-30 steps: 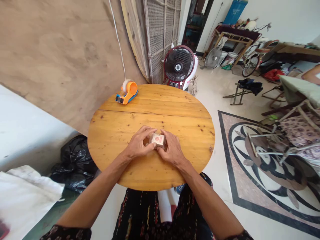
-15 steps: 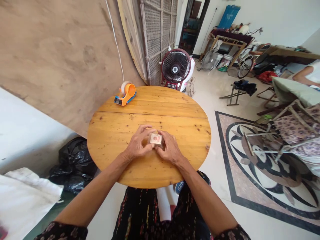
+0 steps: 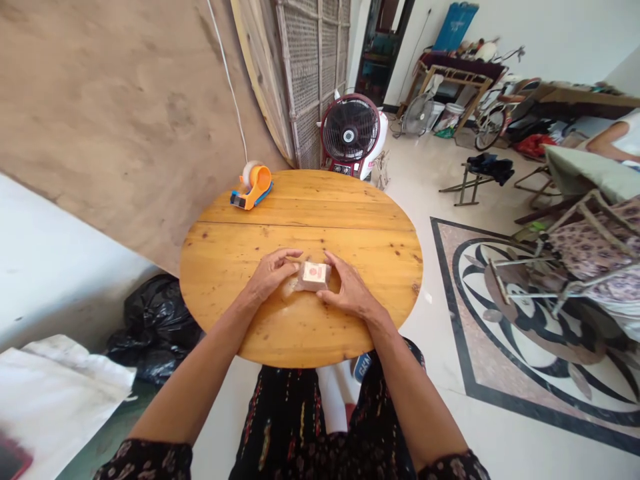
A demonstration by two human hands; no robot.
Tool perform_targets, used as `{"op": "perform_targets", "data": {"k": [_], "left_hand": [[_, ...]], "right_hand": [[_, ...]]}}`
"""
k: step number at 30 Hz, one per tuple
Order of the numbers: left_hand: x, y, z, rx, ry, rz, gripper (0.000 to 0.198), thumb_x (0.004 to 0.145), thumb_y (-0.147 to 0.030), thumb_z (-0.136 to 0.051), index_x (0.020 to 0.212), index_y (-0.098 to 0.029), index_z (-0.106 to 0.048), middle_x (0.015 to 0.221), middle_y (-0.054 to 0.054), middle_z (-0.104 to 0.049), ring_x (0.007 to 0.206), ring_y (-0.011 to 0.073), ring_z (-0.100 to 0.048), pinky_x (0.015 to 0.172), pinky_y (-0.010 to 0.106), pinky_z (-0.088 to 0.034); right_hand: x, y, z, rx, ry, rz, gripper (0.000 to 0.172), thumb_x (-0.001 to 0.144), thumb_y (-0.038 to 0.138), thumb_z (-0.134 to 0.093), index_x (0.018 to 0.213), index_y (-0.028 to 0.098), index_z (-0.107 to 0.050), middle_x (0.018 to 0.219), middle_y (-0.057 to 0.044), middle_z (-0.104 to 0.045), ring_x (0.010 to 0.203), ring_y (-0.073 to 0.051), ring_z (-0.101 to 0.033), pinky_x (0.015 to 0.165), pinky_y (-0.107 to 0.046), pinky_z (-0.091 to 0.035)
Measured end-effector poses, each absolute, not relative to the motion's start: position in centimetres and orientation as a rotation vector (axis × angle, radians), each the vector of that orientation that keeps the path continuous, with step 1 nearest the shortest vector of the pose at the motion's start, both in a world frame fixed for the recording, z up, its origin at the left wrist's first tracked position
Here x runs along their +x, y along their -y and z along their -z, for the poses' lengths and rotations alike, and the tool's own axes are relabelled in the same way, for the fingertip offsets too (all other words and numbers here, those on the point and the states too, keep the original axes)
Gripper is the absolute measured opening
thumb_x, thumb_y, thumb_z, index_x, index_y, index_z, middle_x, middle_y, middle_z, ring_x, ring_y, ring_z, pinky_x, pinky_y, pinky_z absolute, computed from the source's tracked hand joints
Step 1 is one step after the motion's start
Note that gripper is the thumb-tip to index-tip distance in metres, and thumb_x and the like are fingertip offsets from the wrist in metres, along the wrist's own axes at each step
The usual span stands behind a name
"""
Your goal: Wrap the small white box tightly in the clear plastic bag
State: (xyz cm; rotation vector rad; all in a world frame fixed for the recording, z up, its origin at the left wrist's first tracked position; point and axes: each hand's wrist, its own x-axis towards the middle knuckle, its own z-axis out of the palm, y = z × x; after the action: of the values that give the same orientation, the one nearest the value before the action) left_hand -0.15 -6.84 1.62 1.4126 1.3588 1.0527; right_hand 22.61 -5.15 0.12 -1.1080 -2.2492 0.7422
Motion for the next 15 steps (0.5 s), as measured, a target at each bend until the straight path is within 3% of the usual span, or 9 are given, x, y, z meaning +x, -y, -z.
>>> {"op": "perform_targets", "data": {"k": [7,11,15], "left_hand": [[-0.46,6.81,-0.86,1.616,-1.227,-0.839,0.068,0.074,-0.039,-0.068,0.134,-0.014,-0.052,0.114,0.011,-0.065,0.091,0.0215,-0.061,0.080,0.032,-0.047],[-0.55,6.90,-1.19,1.639,-1.201,-0.772,0.069,0.076,-0.045,-0.068,0.136,-0.015,-0.052,0.107,0.009,-0.066,0.092,0.0223,-0.061,0.082,0.034,-0.047],[-0.63,6.83,-1.36,1.603,-1.280,-0.836,0.065,0.078,-0.050,-0.063,0.131,-0.014,-0.056,0.103,0.009,-0.067,0.084,0.0205,-0.061,0.076,0.032,-0.048]], "right_hand": [[22.39,5.01,0.22,-1.175,2.265,-0.725,0.084,0.073,0.034,-0.068,0.148,0.014,-0.032,0.135,-0.016,-0.054,0.124,-0.031,-0.049,0.107,-0.049,-0.035],[22.27,4.68,-0.04,-1.185,2.267,-0.724,0.079,0.074,0.030,-0.067,0.145,0.014,-0.037,0.138,-0.015,-0.052,0.128,-0.031,-0.047,0.109,-0.050,-0.033],[23.21,5.12,-0.51,-1.173,2.243,-0.850,0.086,0.073,0.040,-0.071,0.147,0.017,-0.034,0.146,-0.014,-0.046,0.133,-0.030,-0.043,0.110,-0.049,-0.034]]}}
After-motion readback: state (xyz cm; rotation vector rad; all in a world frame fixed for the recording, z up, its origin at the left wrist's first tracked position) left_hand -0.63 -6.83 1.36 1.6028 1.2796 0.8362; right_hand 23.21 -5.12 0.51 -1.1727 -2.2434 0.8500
